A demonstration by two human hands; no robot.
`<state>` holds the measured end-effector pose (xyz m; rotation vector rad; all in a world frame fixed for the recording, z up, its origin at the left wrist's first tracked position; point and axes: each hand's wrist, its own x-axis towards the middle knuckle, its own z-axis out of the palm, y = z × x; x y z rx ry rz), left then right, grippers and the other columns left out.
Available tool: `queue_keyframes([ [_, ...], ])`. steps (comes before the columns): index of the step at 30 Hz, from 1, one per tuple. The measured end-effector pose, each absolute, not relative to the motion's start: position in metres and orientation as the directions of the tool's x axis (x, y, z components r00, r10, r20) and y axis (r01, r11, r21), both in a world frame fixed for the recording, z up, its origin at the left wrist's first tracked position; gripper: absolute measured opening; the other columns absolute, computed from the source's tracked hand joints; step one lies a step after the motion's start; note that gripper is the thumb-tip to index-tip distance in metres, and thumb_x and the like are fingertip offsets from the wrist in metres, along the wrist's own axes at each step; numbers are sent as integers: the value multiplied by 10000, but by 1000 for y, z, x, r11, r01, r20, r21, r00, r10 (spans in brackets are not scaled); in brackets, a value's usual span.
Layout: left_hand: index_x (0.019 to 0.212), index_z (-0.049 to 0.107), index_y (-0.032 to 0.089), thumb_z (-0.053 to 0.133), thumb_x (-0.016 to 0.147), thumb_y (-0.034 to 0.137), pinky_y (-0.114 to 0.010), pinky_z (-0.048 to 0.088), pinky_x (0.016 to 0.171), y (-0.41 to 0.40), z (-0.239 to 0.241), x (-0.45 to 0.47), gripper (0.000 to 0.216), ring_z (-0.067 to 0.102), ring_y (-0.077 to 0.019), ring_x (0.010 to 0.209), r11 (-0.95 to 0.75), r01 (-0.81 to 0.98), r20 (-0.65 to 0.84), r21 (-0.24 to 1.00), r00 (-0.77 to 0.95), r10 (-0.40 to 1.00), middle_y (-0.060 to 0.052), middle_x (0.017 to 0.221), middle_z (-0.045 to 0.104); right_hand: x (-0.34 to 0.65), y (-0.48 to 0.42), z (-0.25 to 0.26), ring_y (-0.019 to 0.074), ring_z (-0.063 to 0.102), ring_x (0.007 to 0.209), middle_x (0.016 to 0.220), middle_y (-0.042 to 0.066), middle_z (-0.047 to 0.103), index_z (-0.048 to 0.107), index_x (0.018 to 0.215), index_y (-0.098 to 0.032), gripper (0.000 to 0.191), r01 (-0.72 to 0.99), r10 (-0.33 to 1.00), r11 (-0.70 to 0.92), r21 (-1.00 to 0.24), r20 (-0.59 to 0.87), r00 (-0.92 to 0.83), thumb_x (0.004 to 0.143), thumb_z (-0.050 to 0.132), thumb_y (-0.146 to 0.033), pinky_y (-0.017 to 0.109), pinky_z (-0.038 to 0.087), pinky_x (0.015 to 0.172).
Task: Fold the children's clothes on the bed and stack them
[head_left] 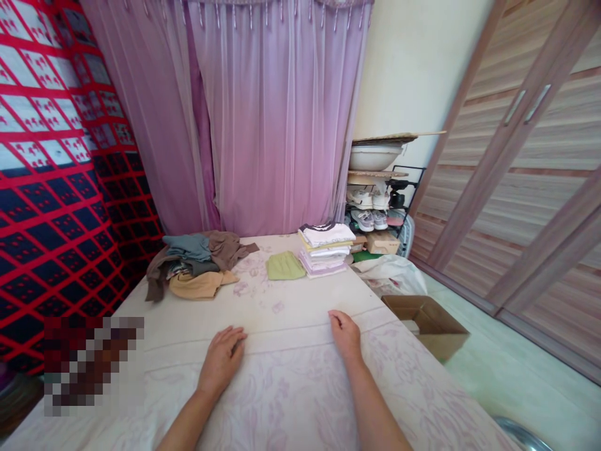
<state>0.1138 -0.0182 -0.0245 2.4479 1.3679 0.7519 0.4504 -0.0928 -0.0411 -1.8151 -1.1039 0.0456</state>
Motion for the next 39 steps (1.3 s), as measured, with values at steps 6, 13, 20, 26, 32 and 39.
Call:
queue_keyframes([
  [6,989,715,224,455,821,275,-497,369,1058,-19,-22,114,314,554,-258,1185,-532,722,328,443,421,845,-47,1157,686,447,-102,-33,186,670,891,922,47,732,708,860,-217,303,698,726,-155,-699,399,561,800,412,-230,309,510,856],
  [13,984,720,202,459,817,259,-444,403,1036,-22,-17,116,314,577,-244,1147,-550,710,356,440,424,833,-59,1125,698,438,-106,-14,176,663,849,909,32,728,717,885,-227,281,766,770,-223,-603,373,518,791,456,-184,274,505,784],
  [20,978,722,226,463,829,286,-484,389,1045,-20,-25,115,305,568,-251,1161,-555,693,376,460,414,829,-50,1137,693,449,-34,73,200,571,1042,1131,60,657,652,1135,-241,354,852,750,-219,-475,476,458,857,439,-189,291,414,905],
  [26,964,727,254,467,847,300,-516,398,1040,-19,-33,112,289,570,-258,1164,-560,694,377,452,420,825,-38,1141,692,469,32,123,262,384,1273,1400,97,480,520,1321,-207,513,952,783,-285,-109,547,297,817,475,-124,401,314,1008],
  [32,960,730,284,485,856,340,-526,413,1036,-17,-41,110,272,568,-267,1173,-565,713,382,415,427,820,-17,1145,692,494,57,134,228,439,1244,1335,71,559,612,1198,-247,357,977,879,-212,16,440,184,860,498,-229,391,286,1008],
  [39,953,730,295,481,859,340,-546,427,1017,-18,-41,110,270,572,-273,1167,-572,705,385,419,433,815,-18,1150,689,488,75,149,228,616,965,1051,108,695,582,1239,-216,398,933,808,-355,-58,484,337,955,316,-301,331,380,817],
])
